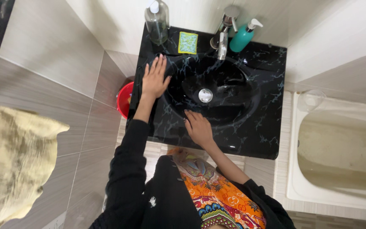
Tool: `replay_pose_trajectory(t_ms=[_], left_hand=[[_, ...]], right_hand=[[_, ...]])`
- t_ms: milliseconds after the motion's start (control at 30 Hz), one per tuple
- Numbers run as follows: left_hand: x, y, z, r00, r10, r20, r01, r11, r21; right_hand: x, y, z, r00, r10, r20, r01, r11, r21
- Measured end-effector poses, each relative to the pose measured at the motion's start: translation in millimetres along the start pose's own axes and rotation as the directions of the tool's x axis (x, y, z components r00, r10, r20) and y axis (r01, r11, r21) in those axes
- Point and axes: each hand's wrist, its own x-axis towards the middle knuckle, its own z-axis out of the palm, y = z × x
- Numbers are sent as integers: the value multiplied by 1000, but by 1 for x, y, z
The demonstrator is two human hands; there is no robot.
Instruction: The person cleans a black marble bathroom sink. They first wipe the surface with their hands, then use a yellow sponge to scrub the basin and countertop while rinsing under running water from the faucet.
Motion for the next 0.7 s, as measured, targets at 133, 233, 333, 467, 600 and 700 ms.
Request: replay_pose_trajectory(t_ms=[133, 233, 333, 467, 600, 700], left_hand=[[24, -12, 12, 990, -141, 4, 141, 990, 0], [20, -13, 21, 951, -301, -73, 301, 954, -15], [-2, -4, 27, 952, -274, -136, 276, 961, -6], [-72, 26, 20, 976, -149, -157, 145, 989, -36], [-120, 61, 10, 978, -96, -184, 76, 991, -114], [-126, 71, 9, 975, -84, -206, 71, 995, -69]], right_hand=[[-1, 0, 0, 1000, -18, -23, 18, 1000, 5], [0, 4, 2, 1000, 3, -8, -3, 999, 48], [0, 20, 12, 998, 61, -1, -59, 978, 199], [24, 90, 49, 961, 276, 21, -244, 807, 539], [81, 181, 74, 776, 583, 243, -380, 123, 917], [125, 226, 67, 718, 588, 371, -403, -83, 911]])
